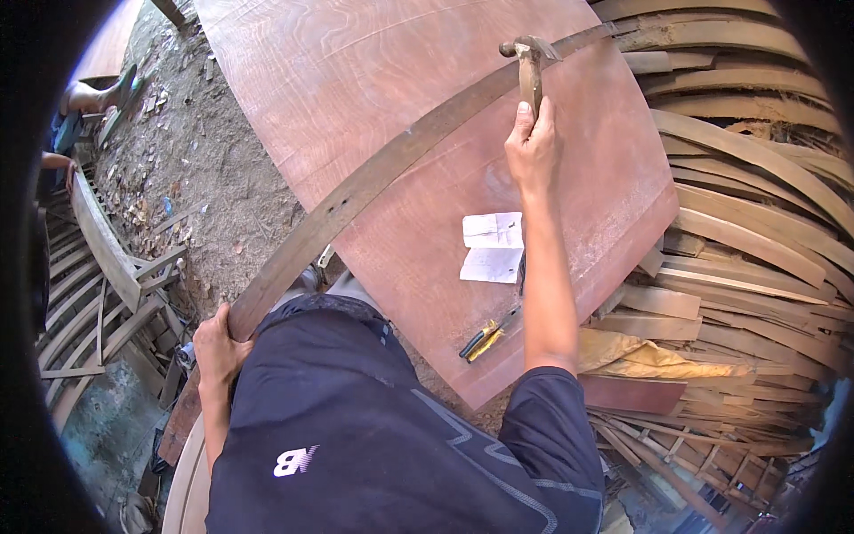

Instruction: The person works on a wooden strip on a plywood board using pliers and a hammer, moves the wooden strip, and measures wooden boards with a measuring tape and a pencil.

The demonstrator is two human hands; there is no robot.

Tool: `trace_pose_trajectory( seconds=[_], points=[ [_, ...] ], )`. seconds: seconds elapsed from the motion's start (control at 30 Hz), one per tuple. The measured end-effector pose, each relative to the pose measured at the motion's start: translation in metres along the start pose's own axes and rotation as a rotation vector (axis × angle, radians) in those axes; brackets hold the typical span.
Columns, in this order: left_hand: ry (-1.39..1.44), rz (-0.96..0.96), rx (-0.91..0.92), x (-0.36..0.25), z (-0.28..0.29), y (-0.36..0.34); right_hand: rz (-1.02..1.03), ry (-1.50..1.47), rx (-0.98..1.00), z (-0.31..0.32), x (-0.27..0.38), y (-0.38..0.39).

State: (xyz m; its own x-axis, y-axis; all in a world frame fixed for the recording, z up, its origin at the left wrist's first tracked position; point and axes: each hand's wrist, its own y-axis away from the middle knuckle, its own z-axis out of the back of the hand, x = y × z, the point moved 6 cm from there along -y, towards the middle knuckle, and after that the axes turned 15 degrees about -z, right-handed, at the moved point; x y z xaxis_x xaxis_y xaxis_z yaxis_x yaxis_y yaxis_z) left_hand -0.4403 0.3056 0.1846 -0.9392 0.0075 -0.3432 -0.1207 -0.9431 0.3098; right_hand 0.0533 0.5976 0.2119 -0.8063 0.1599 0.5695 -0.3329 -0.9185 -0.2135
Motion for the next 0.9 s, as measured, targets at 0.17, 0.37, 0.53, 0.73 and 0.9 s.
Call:
trace_pose_trajectory(
  seconds=[0.17, 0.37, 0.53, 0.73, 0.9],
  points=[
    [-0.003, -0.006, 0.035, 0.001, -0.004, -0.002, -0.068, 0.307, 0.152, -0.042, -0.051, 0.007],
    [-0.023, -0.038, -0.030, -0.005, 0.001, -0.004, -0.028, 0.050, 0.003, -0.014, -0.009, -0.011],
    [0.029, -0.038, -0.038, -0.003, -0.007, -0.006, -0.184, 0.359, 0.309, -0.058, -0.061, 0.004],
    [0.039, -0.060, -0.051, 0.001, -0.001, -0.006, -0.325, -0.066, -0.004, -0.038, -0.060, 0.005],
    [0.014, -0.059, -0.009, 0.008, 0.004, -0.011, -0.793, -0.993, 0.034, -0.082, -0.081, 0.018]
  ],
)
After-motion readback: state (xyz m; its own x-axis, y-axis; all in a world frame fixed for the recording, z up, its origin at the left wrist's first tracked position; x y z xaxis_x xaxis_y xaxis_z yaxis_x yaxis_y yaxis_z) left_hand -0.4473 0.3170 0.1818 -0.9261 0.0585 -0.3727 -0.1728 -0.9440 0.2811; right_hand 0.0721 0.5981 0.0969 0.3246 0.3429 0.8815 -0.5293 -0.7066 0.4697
